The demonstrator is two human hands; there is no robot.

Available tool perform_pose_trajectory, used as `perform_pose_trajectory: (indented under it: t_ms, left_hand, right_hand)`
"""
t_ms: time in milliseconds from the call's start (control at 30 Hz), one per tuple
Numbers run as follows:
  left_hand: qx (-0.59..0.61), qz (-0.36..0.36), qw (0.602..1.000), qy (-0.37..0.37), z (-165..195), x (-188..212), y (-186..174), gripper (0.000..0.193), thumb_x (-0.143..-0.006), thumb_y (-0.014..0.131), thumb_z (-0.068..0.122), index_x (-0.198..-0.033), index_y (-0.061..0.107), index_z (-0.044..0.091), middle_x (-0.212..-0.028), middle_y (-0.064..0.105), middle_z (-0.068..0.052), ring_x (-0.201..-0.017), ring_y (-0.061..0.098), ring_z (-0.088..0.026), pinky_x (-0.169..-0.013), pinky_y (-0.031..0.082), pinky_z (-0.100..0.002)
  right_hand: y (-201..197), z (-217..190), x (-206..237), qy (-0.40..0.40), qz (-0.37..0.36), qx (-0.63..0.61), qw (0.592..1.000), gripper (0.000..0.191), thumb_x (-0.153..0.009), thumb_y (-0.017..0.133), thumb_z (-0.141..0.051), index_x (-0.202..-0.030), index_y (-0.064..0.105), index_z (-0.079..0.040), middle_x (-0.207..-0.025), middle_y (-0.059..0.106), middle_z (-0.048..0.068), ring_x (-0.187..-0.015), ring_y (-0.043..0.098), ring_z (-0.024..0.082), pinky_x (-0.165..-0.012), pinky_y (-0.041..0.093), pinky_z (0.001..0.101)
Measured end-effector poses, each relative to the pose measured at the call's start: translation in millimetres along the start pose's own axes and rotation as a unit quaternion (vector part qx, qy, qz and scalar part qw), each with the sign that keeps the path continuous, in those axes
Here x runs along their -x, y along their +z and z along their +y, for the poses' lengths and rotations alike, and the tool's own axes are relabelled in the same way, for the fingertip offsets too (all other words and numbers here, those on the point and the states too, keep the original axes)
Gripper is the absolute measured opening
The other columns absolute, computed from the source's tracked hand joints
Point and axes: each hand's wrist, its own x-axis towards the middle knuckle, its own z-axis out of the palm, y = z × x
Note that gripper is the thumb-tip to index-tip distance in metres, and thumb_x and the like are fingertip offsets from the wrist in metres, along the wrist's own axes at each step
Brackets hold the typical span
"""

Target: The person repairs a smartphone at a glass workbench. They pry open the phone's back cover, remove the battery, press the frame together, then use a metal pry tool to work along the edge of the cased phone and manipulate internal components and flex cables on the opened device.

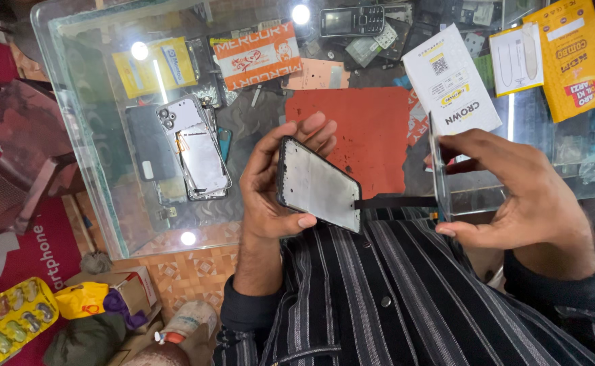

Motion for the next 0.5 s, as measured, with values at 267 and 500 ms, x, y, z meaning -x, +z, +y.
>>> perform_pose_trajectory:
  t_ms: [267,500]
  left_hand:
    - [-0.004,-0.012,1.000,-0.008,-1,-1,5,0.094,-0.081,0.092,0.011,-0.158,0.038,0.002,-0.161,0.043,-0.027,-0.150,0.041,-0.043,-0.128,0.031,-0.053]
    - [-0.020,-0.024,0.999,-0.015,-5,-2,8,0.094,-0.082,0.091,0.010,-0.157,0.036,0.004,-0.162,0.042,-0.027,-0.150,0.039,-0.042,-0.129,0.030,-0.052]
  right_hand:
    - [11,-4,-9,0.027,0.011,-0.069,0.997,0.086,-0.064,0.089,-0.031,-0.134,0.056,0.008,-0.117,0.070,0.016,-0.107,0.074,0.025,-0.092,0.063,0.0373]
    - [32,10,-6,0.023,0.029,-0.112,0.993,0.089,-0.067,0.089,-0.029,-0.138,0.052,0.009,-0.122,0.068,0.016,-0.108,0.073,0.024,-0.090,0.063,0.0373]
